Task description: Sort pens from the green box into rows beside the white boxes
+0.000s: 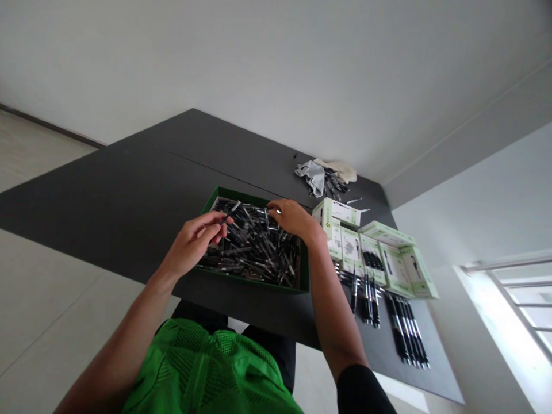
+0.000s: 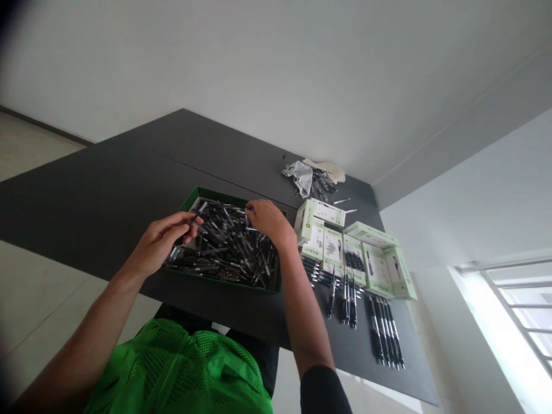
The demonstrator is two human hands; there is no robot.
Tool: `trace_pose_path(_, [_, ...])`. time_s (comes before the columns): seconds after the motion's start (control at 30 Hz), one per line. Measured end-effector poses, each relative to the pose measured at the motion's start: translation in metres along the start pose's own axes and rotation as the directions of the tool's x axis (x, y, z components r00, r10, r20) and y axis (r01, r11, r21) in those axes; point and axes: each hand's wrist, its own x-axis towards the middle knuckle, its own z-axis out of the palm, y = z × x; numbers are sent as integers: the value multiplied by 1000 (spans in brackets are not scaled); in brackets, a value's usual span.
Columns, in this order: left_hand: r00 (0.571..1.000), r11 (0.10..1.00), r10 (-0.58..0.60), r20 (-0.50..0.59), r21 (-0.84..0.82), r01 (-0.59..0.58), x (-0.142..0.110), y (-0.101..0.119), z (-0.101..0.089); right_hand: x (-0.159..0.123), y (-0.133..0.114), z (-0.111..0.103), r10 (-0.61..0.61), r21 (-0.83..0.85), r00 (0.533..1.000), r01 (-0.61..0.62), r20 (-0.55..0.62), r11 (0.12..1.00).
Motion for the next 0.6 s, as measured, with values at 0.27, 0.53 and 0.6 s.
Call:
trace_pose_path(0.27, [1000,1000,18,-24,4,-18,0,-5,-1,4,-7,18,-40,23,984,36,171,999])
trace_pose_path(0.53, [999,999,33,-38,-28,-35,0,-5,-2,0,8,-1,-290,496,853,42,434,867])
trace_pose_path(0.6, [998,998,45,-42,-43,-47,0,-6,-2,-3,15,-9,-251,465,919,88,303,881])
